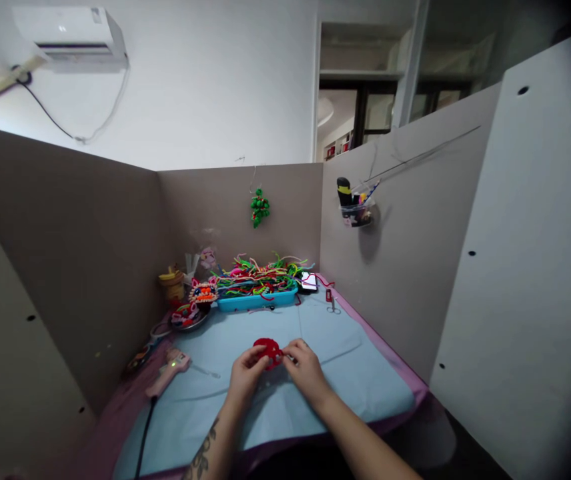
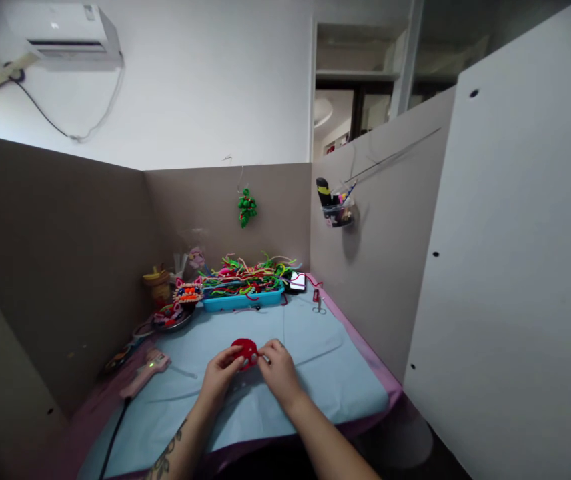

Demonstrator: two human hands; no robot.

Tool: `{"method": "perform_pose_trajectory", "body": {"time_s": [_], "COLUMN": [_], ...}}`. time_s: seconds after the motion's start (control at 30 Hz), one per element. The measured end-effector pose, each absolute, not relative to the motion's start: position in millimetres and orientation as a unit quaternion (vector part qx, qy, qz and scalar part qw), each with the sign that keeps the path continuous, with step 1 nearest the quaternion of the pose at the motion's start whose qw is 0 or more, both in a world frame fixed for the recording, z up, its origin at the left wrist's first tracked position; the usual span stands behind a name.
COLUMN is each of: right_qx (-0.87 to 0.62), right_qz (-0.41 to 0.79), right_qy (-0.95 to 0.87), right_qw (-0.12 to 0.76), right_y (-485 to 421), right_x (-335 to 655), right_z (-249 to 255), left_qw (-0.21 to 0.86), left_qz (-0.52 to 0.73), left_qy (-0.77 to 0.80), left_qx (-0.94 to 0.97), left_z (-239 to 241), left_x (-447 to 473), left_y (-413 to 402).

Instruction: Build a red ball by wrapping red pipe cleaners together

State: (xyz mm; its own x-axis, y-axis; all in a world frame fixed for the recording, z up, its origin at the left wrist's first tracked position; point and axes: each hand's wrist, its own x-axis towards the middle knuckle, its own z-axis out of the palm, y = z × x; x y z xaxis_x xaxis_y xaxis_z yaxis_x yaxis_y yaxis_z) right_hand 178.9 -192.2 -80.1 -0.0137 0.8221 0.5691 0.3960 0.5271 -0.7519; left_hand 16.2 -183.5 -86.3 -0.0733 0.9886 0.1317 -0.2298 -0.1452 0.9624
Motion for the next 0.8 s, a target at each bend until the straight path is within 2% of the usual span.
{"method": "perform_pose_trajectory", "body": {"time_s": [0.13, 0.8], "right_qx": [-0.453, -0.397], "right_qz": [0.22, 0.502], "right_qy": [-0.668, -0.451], "right_qw": [0.548, 0.622], "right_y": [-192.1, -188.9], "right_x": [177.7, 162.7], "right_z": [-76.7, -86.6], "left_qw": [0.518, 0.528], "left_qz": [0.595, 0.557], "left_qy": [0.406, 0.39], "left_qx": [0.462, 0.509], "left_z": [-90.7, -90.9], "left_x": [15.8, 15.4], "left_y": [-183.5, -187.1]}}
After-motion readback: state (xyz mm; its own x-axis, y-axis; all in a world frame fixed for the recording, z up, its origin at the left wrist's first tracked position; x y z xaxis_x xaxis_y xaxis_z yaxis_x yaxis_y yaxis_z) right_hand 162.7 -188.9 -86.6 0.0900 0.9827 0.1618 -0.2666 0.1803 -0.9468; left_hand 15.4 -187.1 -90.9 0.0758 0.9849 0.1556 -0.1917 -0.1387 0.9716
